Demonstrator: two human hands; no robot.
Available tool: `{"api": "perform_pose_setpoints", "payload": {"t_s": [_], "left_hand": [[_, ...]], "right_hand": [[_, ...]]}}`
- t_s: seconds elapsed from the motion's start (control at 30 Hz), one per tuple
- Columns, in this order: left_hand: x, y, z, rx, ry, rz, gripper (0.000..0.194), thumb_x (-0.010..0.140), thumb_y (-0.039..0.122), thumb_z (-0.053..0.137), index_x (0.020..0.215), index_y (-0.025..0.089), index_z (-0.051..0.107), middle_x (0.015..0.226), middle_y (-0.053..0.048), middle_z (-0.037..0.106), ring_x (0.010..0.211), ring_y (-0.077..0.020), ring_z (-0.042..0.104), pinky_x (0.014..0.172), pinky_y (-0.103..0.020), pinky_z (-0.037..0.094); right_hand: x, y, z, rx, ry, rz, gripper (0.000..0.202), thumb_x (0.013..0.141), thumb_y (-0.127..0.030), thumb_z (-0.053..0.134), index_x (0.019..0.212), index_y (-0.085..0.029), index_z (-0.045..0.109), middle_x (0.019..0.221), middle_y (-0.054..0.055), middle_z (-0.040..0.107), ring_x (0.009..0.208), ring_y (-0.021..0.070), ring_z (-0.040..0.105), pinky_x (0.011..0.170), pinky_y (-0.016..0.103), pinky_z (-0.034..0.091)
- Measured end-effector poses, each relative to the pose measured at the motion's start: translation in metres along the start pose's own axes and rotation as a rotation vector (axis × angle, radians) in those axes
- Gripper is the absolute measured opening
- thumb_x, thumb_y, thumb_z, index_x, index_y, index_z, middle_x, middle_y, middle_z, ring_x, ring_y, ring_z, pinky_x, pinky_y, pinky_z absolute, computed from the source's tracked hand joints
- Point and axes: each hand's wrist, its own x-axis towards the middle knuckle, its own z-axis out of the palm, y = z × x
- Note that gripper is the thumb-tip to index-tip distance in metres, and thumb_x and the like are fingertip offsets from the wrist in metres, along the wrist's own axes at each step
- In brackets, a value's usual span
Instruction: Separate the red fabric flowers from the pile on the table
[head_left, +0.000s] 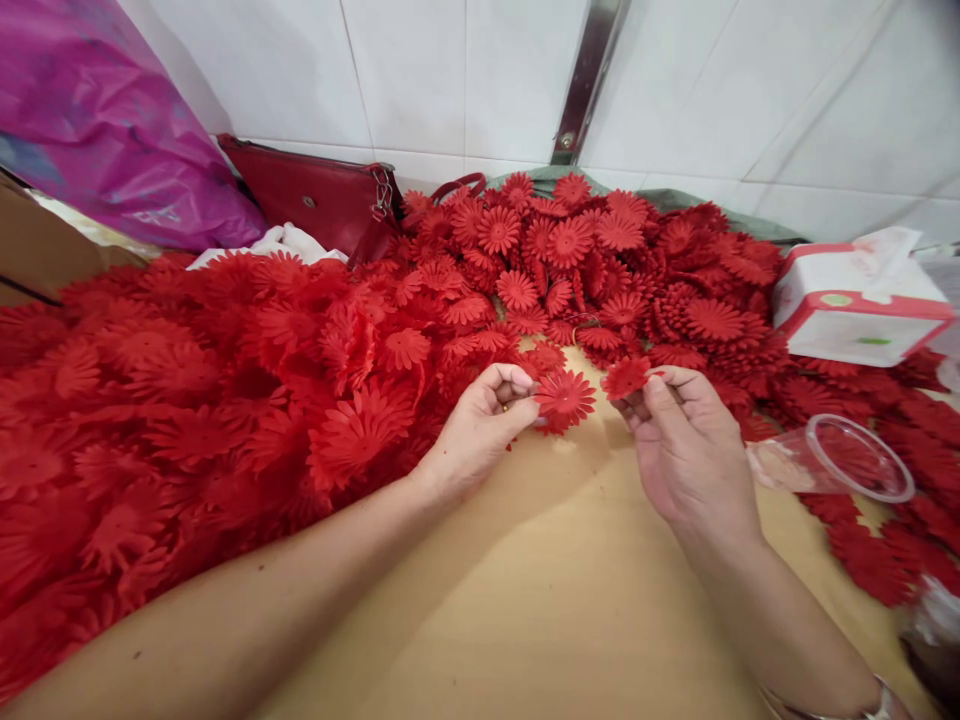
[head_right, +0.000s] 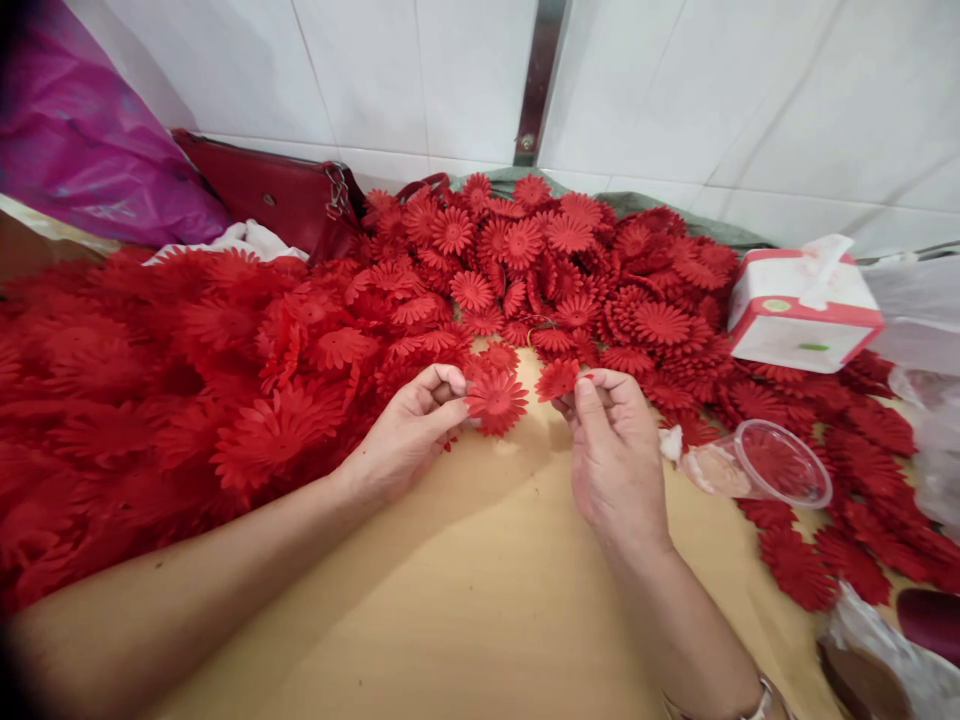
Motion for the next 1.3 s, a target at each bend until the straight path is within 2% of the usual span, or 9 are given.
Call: {"api": "perform_pose_setpoints", "payload": {"t_s": [0.17, 0.37, 0.47, 0.53, 0.63, 0.8, 0.93, 1.07, 1.3], "left_hand": [[0.0, 0.0, -0.002, 0.034, 0.033, 0.142, 0.019, 0.082, 0.017, 0.071, 0.091, 0.021, 0.054, 0.087, 0.004, 0.054, 0.073, -0.0083, 0.05, 0.075, -0.022, 0.044], [-0.013, 0.01, 0.002, 0.275, 0.183, 0.477, 0.01, 0.093, 0.022, 0.066, 0.09, 0.022, 0.056, 0.093, -0.001, 0.053, 0.081, -0.0131, 0.049, 0.076, -0.024, 0.042], [-0.022, 0.011, 0.006, 0.359, 0.132, 0.577, 0.006, 0.097, 0.022, 0.061, 0.092, 0.022, 0.057, 0.1, -0.004, 0.056, 0.095, -0.017, 0.054, 0.087, -0.028, 0.044], [-0.024, 0.009, 0.008, 0.39, 0.075, 0.555, 0.005, 0.097, 0.022, 0.059, 0.093, 0.022, 0.058, 0.104, -0.005, 0.058, 0.098, -0.0174, 0.056, 0.087, -0.028, 0.045], [-0.022, 0.007, 0.009, 0.312, 0.064, 0.42, 0.009, 0.092, 0.02, 0.065, 0.092, 0.022, 0.056, 0.101, -0.003, 0.06, 0.086, -0.0132, 0.057, 0.078, -0.024, 0.046], [-0.017, 0.008, 0.013, 0.134, 0.042, 0.209, 0.027, 0.08, 0.019, 0.076, 0.089, 0.021, 0.051, 0.095, 0.001, 0.061, 0.076, -0.0078, 0.059, 0.072, -0.02, 0.048], [-0.018, 0.01, 0.015, 0.094, -0.009, 0.14, 0.031, 0.077, 0.021, 0.08, 0.088, 0.021, 0.05, 0.094, 0.0, 0.065, 0.081, -0.0089, 0.065, 0.076, -0.02, 0.05], [-0.016, 0.008, 0.013, 0.118, -0.006, 0.132, 0.03, 0.078, 0.02, 0.079, 0.088, 0.021, 0.051, 0.088, 0.002, 0.066, 0.072, -0.0067, 0.061, 0.068, -0.018, 0.048], [-0.013, 0.009, 0.012, 0.109, -0.013, 0.111, 0.033, 0.076, 0.024, 0.082, 0.086, 0.02, 0.051, 0.087, 0.001, 0.068, 0.074, -0.0076, 0.064, 0.076, -0.021, 0.051]], "right_hand": [[-0.006, 0.002, -0.002, -0.231, 0.027, -0.087, 0.015, 0.093, -0.04, 0.067, 0.099, -0.027, 0.063, 0.095, 0.001, 0.065, 0.087, 0.0173, 0.064, 0.086, 0.037, 0.054], [-0.015, -0.008, 0.009, -0.47, -0.212, -0.093, 0.018, 0.095, -0.037, 0.063, 0.102, -0.024, 0.073, 0.109, 0.005, 0.074, 0.105, 0.0213, 0.067, 0.097, 0.041, 0.05], [-0.018, -0.016, 0.014, -0.477, -0.154, -0.116, 0.017, 0.096, -0.035, 0.062, 0.104, -0.024, 0.073, 0.104, 0.005, 0.074, 0.1, 0.0207, 0.068, 0.093, 0.04, 0.051], [-0.02, -0.021, 0.015, -0.473, -0.098, -0.133, 0.018, 0.099, -0.036, 0.058, 0.106, -0.025, 0.071, 0.103, 0.005, 0.073, 0.097, 0.02, 0.068, 0.09, 0.039, 0.052], [-0.022, -0.025, 0.016, -0.466, -0.072, -0.234, 0.016, 0.098, -0.037, 0.06, 0.105, -0.026, 0.068, 0.102, 0.005, 0.07, 0.094, 0.0201, 0.066, 0.088, 0.038, 0.053], [-0.027, -0.023, 0.02, -0.6, -0.208, -0.41, 0.011, 0.089, -0.029, 0.073, 0.098, -0.027, 0.067, 0.097, 0.004, 0.067, 0.095, 0.022, 0.063, 0.09, 0.041, 0.051], [-0.027, -0.021, 0.019, -0.625, -0.199, -0.404, 0.004, 0.091, -0.026, 0.07, 0.095, -0.027, 0.069, 0.098, 0.004, 0.069, 0.096, 0.0214, 0.065, 0.091, 0.041, 0.051], [-0.025, -0.021, 0.017, -0.616, -0.222, -0.397, 0.004, 0.094, -0.023, 0.067, 0.092, -0.026, 0.07, 0.098, 0.004, 0.07, 0.094, 0.0196, 0.066, 0.09, 0.039, 0.051], [-0.024, -0.02, 0.016, -0.507, -0.23, -0.258, 0.01, 0.095, -0.027, 0.064, 0.085, -0.024, 0.067, 0.094, 0.003, 0.068, 0.091, 0.0186, 0.064, 0.083, 0.034, 0.049]]}}
